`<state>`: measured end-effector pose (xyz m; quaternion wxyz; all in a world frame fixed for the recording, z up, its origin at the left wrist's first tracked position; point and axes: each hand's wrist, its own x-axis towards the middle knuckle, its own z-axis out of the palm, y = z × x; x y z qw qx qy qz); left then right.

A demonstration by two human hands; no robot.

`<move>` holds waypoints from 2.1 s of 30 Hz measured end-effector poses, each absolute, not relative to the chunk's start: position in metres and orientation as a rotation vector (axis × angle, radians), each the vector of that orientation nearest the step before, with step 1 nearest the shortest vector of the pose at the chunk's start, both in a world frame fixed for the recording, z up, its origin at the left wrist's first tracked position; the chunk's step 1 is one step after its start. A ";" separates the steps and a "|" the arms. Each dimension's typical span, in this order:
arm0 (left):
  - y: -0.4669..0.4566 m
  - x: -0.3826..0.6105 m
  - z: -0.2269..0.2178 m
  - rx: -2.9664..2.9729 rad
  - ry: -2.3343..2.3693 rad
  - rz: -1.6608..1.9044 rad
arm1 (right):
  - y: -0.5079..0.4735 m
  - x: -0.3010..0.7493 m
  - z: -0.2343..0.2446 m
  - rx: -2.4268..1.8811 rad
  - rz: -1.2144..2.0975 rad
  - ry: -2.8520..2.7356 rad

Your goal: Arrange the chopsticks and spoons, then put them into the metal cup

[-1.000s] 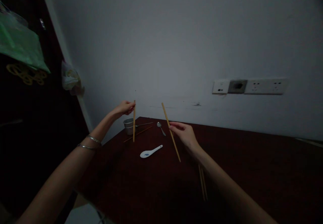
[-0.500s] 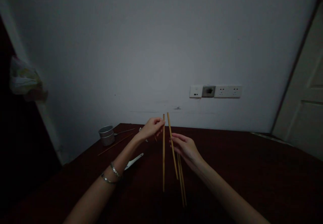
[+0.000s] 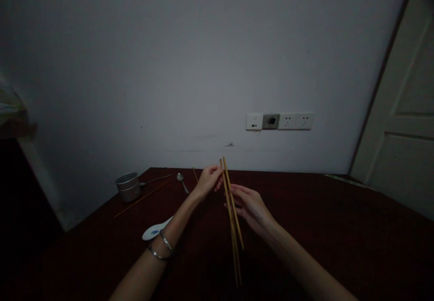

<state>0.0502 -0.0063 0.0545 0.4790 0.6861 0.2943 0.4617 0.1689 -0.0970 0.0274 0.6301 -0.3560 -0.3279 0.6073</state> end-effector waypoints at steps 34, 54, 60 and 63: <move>0.001 0.057 0.019 1.560 0.800 1.171 | -0.095 0.172 0.012 -0.824 1.494 -0.794; -0.014 0.066 0.017 1.276 0.884 1.077 | -0.089 0.177 0.000 -0.814 1.509 -0.878; -0.011 0.066 0.015 1.304 0.880 1.100 | -0.090 0.177 0.002 -0.815 1.529 -0.881; -0.010 0.066 0.013 1.316 0.869 1.113 | -0.091 0.177 0.003 -0.835 1.515 -0.880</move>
